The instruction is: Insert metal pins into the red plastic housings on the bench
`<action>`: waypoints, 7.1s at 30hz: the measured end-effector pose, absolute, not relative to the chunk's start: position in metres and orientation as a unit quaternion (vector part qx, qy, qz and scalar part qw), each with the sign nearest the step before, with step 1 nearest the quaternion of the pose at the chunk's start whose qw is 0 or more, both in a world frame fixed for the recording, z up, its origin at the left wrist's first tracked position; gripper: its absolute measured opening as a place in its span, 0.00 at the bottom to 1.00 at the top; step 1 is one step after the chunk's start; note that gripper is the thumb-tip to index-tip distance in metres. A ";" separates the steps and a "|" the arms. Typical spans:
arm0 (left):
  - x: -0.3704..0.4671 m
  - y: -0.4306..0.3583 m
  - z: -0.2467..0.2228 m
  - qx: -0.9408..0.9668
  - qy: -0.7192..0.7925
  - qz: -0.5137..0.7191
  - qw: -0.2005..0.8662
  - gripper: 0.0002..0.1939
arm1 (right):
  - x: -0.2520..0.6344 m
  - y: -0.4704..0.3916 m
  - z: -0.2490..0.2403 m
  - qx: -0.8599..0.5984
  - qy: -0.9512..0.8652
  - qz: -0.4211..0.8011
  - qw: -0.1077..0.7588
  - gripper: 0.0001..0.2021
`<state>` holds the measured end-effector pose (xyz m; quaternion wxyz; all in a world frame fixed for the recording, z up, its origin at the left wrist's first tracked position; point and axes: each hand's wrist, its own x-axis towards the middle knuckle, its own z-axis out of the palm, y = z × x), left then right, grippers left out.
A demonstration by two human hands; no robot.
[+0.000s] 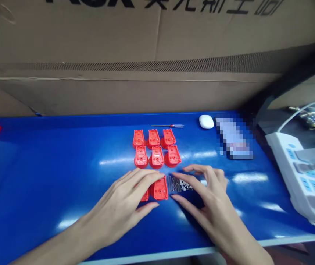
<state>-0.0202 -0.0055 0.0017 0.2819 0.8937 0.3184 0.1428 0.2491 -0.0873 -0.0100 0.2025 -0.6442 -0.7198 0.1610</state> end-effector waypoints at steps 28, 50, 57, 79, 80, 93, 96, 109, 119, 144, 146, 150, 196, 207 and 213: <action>-0.019 -0.005 0.003 0.892 0.316 0.142 0.290 0.31 | 0.265 -0.080 -0.011 -0.637 -0.724 0.173 0.203 0.15; -0.013 -0.004 0.033 0.821 0.270 0.345 0.368 0.12 | 0.217 -0.098 0.034 -0.571 -0.772 0.042 0.277 0.24; -0.013 -0.007 0.035 0.761 0.287 0.309 0.493 0.04 | 0.205 -0.094 0.038 -0.542 -0.781 0.012 0.312 0.23; -0.018 0.001 0.028 0.843 0.198 0.296 0.404 0.12 | 0.204 -0.095 0.023 -0.519 -0.623 0.271 0.518 0.10; -0.019 0.000 0.027 0.838 0.213 0.303 0.400 0.14 | 0.204 -0.096 0.021 -0.527 -0.601 0.286 0.528 0.09; -0.019 0.009 0.032 0.530 0.374 0.293 0.703 0.14 | 0.205 -0.096 0.004 -0.581 -0.557 0.302 0.511 0.07; -0.019 0.010 0.035 0.558 0.392 0.293 0.670 0.13 | 0.207 -0.097 0.002 -0.585 -0.558 0.297 0.508 0.08; -0.016 0.002 0.013 0.839 0.377 0.209 0.332 0.28 | 0.215 -0.099 0.006 -0.601 -0.492 0.395 0.491 0.11; -0.016 0.001 0.002 0.855 0.358 0.226 0.301 0.25 | 0.213 -0.098 -0.002 -0.550 -0.278 0.604 0.505 0.17; -0.016 -0.001 0.003 0.857 0.337 0.257 0.292 0.24 | 0.214 -0.094 0.007 -0.601 -0.334 0.534 0.492 0.17; -0.015 -0.001 0.003 0.860 0.331 0.262 0.288 0.24 | 0.212 -0.097 0.010 -0.635 -0.355 0.483 0.487 0.15; -0.015 -0.002 0.003 0.866 0.323 0.267 0.273 0.23 | 0.209 -0.104 0.007 -0.655 -0.445 0.391 0.470 0.08; -0.012 -0.009 0.005 0.918 0.249 0.293 0.101 0.10 | 0.198 -0.119 -0.013 -0.579 -0.684 0.080 0.437 0.18; -0.013 -0.009 0.003 0.920 0.233 0.303 0.086 0.10 | 0.199 -0.116 -0.018 -0.593 -0.703 0.042 0.389 0.09; -0.010 -0.008 0.002 0.916 0.227 0.321 0.081 0.11 | 0.197 -0.112 -0.020 -0.584 -0.718 0.030 0.377 0.08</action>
